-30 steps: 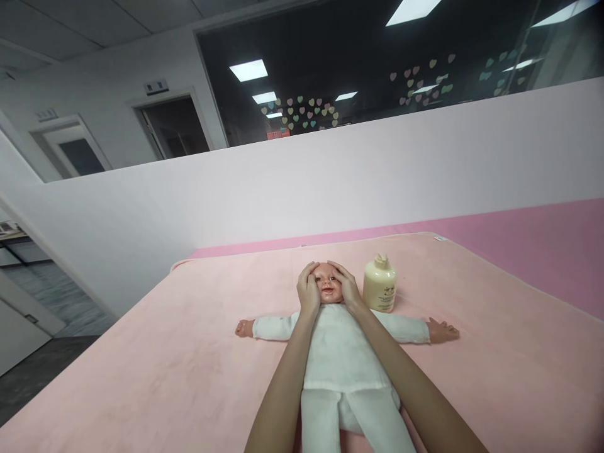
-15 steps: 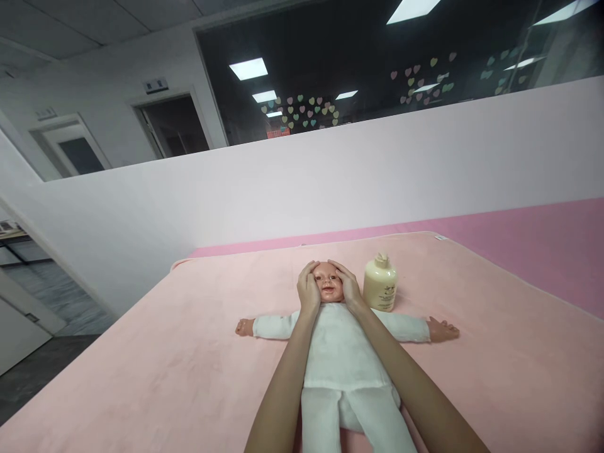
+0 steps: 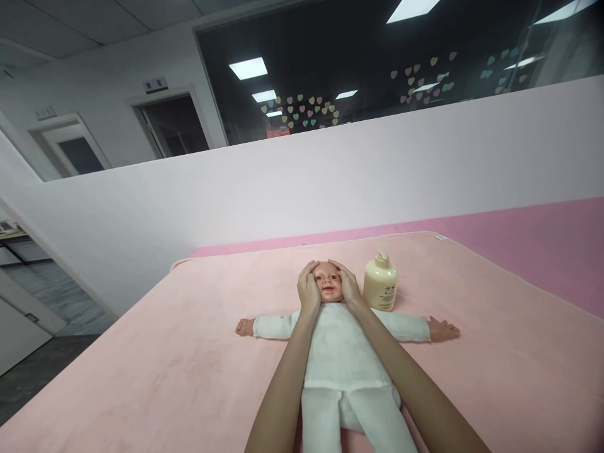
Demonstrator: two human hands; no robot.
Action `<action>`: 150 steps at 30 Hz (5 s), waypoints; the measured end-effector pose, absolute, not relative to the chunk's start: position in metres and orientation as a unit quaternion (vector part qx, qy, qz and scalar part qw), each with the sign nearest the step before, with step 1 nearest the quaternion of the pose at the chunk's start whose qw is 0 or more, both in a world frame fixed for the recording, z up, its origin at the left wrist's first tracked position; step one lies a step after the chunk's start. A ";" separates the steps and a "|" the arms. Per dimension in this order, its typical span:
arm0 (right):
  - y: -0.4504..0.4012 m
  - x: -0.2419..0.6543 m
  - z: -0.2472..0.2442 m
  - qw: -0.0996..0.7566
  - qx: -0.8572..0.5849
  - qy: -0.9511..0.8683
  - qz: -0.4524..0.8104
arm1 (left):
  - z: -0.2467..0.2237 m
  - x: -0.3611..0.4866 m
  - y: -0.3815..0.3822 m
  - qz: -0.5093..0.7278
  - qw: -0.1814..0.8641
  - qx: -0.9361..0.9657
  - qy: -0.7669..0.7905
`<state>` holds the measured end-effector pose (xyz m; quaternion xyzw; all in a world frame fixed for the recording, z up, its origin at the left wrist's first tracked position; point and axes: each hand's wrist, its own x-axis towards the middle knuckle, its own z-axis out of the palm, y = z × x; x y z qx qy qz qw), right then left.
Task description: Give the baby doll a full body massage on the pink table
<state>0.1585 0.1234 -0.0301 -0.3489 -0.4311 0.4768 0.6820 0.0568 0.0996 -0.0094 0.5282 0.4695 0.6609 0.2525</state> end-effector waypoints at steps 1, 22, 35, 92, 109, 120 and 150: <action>0.123 0.158 -0.030 0.683 -0.351 -0.428 0.477 | -0.009 0.057 0.100 0.661 0.252 0.528 0.470; 0.120 0.158 -0.028 0.682 -0.342 -0.429 0.483 | -0.008 0.057 0.098 0.656 0.281 0.528 0.461; 0.130 0.155 -0.039 0.694 -0.324 -0.393 0.510 | -0.010 0.055 0.102 0.653 0.270 0.523 0.476; 0.121 0.160 -0.029 0.685 -0.320 -0.412 0.509 | -0.008 0.057 0.099 0.654 0.278 0.523 0.471; 0.126 0.160 -0.034 0.674 -0.311 -0.402 0.537 | -0.011 0.055 0.104 0.661 0.283 0.516 0.465; 0.121 0.161 -0.029 0.679 -0.314 -0.410 0.521 | -0.010 0.056 0.101 0.655 0.275 0.524 0.471; 0.125 0.161 -0.035 0.672 -0.327 -0.421 0.514 | -0.008 0.057 0.100 0.646 0.265 0.533 0.478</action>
